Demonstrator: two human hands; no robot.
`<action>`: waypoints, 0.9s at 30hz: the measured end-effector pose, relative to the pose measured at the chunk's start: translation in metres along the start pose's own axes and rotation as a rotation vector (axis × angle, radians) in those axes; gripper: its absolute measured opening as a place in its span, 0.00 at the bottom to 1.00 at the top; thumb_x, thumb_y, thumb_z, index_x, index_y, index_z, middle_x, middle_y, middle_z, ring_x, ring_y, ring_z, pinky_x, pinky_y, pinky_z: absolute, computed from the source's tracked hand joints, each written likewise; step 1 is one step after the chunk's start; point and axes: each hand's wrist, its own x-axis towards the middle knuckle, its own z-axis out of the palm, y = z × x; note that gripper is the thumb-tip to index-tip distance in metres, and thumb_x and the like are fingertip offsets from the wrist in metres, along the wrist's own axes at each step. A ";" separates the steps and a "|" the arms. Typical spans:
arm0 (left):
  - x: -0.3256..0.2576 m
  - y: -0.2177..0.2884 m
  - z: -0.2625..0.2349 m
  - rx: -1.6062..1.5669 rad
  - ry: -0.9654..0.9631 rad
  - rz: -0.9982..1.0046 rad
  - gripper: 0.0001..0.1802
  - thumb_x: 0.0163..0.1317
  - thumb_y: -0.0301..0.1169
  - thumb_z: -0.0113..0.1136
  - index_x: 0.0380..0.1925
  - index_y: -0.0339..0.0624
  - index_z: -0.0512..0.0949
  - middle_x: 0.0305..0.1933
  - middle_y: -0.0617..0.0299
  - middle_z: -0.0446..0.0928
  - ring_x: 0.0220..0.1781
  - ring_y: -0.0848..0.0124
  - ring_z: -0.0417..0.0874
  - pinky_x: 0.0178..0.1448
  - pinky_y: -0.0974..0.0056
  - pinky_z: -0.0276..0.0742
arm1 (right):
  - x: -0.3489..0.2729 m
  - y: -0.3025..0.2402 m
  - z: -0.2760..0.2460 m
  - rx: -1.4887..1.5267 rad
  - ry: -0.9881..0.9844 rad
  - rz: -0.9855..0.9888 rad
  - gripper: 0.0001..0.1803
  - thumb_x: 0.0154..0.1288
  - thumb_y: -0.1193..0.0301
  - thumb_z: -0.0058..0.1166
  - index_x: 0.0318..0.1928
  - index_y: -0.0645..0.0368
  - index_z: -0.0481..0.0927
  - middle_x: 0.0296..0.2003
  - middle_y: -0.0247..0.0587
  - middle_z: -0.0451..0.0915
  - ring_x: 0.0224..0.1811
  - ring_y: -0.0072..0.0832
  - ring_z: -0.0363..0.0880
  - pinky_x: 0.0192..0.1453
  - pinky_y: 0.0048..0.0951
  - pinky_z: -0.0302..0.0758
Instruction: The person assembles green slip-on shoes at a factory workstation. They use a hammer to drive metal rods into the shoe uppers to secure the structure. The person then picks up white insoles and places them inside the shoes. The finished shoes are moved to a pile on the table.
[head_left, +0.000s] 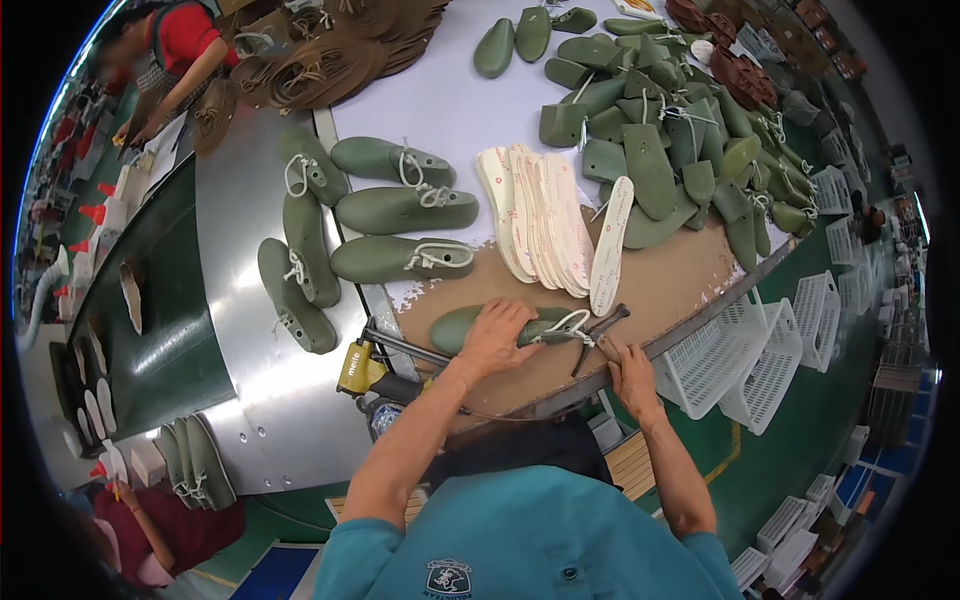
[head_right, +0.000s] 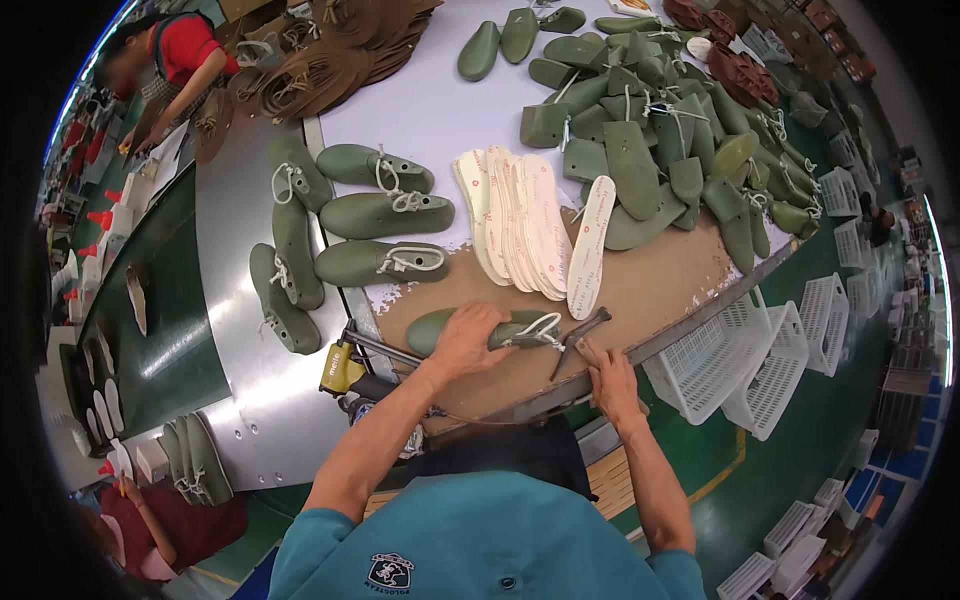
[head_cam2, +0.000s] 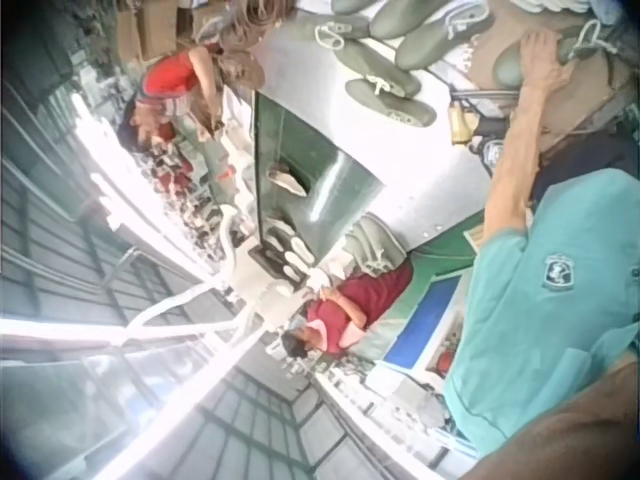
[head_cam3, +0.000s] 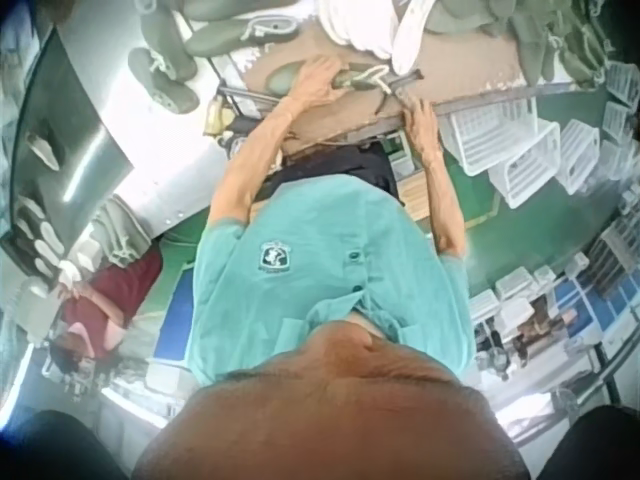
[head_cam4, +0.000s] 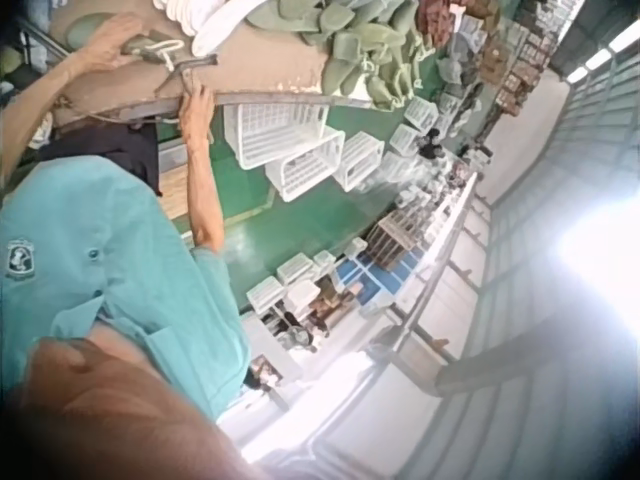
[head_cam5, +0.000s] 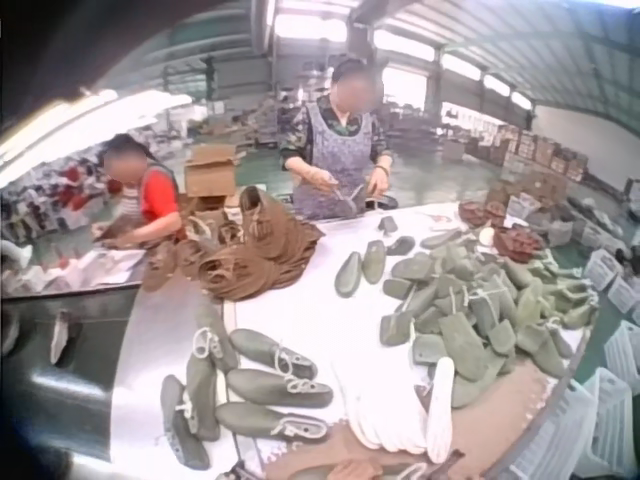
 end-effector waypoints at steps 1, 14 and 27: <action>-0.003 0.001 0.000 0.008 -0.016 0.002 0.28 0.53 0.41 0.78 0.50 0.44 0.78 0.50 0.56 0.81 0.57 0.52 0.81 0.70 0.48 0.72 | -0.009 -0.003 -0.006 0.046 -0.041 0.036 0.22 0.72 0.74 0.57 0.65 0.58 0.74 0.50 0.56 0.75 0.40 0.55 0.79 0.47 0.44 0.78; -0.002 0.006 -0.007 0.007 -0.087 -0.005 0.26 0.53 0.41 0.76 0.49 0.43 0.79 0.49 0.55 0.79 0.58 0.54 0.79 0.71 0.49 0.69 | -0.018 -0.062 -0.049 0.646 0.196 0.306 0.25 0.81 0.71 0.47 0.74 0.62 0.65 0.32 0.35 0.75 0.25 0.16 0.69 0.29 0.21 0.69; -0.001 0.005 -0.013 0.011 -0.103 -0.022 0.26 0.56 0.41 0.75 0.50 0.42 0.78 0.48 0.53 0.79 0.56 0.51 0.79 0.69 0.49 0.71 | 0.008 -0.094 -0.084 0.600 0.247 0.270 0.25 0.77 0.72 0.54 0.70 0.65 0.70 0.48 0.54 0.86 0.44 0.36 0.87 0.52 0.35 0.81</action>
